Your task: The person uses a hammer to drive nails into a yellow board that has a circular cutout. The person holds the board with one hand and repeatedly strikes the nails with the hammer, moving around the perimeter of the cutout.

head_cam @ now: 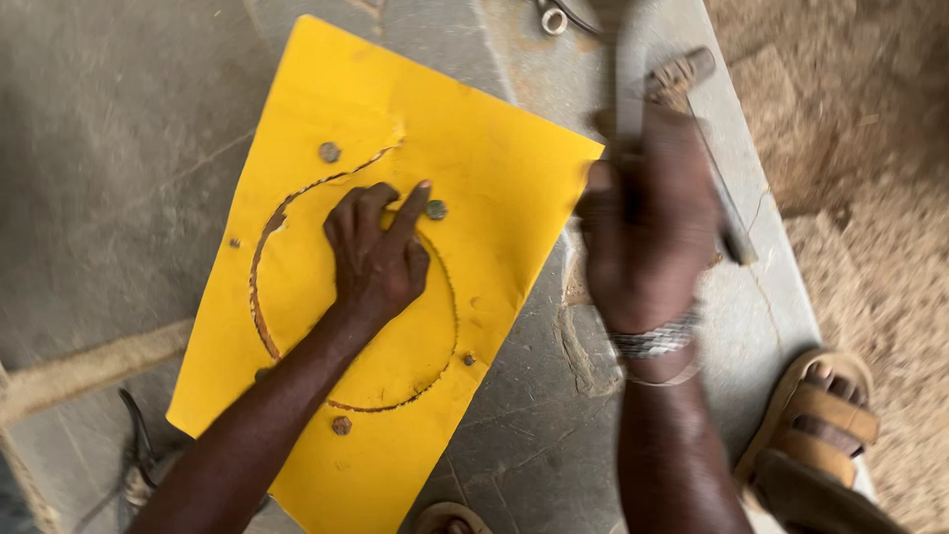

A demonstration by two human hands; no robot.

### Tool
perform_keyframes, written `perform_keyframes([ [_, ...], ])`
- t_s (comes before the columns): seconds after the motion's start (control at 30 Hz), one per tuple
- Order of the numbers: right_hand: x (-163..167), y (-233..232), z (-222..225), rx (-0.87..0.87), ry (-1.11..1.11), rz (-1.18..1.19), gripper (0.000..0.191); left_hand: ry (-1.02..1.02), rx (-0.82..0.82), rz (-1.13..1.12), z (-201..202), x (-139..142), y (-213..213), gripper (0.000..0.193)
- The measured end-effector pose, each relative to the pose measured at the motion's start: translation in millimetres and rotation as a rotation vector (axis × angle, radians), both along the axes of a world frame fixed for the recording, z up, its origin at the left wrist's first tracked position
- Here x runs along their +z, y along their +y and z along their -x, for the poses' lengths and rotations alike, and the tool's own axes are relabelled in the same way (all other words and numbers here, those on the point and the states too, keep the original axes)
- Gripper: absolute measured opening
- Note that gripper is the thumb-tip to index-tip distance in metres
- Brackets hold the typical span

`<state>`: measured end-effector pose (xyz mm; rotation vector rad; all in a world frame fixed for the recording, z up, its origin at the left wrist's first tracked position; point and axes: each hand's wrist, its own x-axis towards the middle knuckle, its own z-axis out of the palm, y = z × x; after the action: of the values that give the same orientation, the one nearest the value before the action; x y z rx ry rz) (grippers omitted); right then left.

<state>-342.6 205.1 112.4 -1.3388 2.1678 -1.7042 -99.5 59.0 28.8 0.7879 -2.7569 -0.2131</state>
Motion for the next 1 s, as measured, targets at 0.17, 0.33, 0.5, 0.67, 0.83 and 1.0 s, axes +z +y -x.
perform_keyframes([
  [0.17, 18.4, -4.9, -27.4, 0.224, 0.173, -0.438, 0.037, 0.094, 0.021, -0.06, -25.7, 13.2, -5.4, 0.063],
  [0.33, 21.5, -50.7, -65.8, 0.401, 0.856, -0.704, 0.059, 0.118, 0.017, -0.091, -53.2, 9.2, -15.8, 0.063],
  [0.5, 29.3, -67.9, -93.8, 0.292, 0.74, -0.72, 0.046, 0.17, 0.019, -0.12, -74.0, 10.0, -20.2, 0.055],
  [0.67, 42.4, -89.4, -117.5, 0.339, 0.789, -0.932, 0.05, 0.197, 0.018, -0.095, -89.2, 4.9, -31.9, 0.054],
  [0.83, 34.9, -92.6, -125.2, 0.329, 0.903, -1.11, 0.062, 0.2, 0.012, -0.095, -96.1, 1.1, -33.7, 0.054],
  [1.0, 28.0, -88.4, -119.2, 0.322, 0.68, -0.598, 0.052, 0.141, 0.007, -0.131, -96.8, 2.7, -35.7, 0.054],
])
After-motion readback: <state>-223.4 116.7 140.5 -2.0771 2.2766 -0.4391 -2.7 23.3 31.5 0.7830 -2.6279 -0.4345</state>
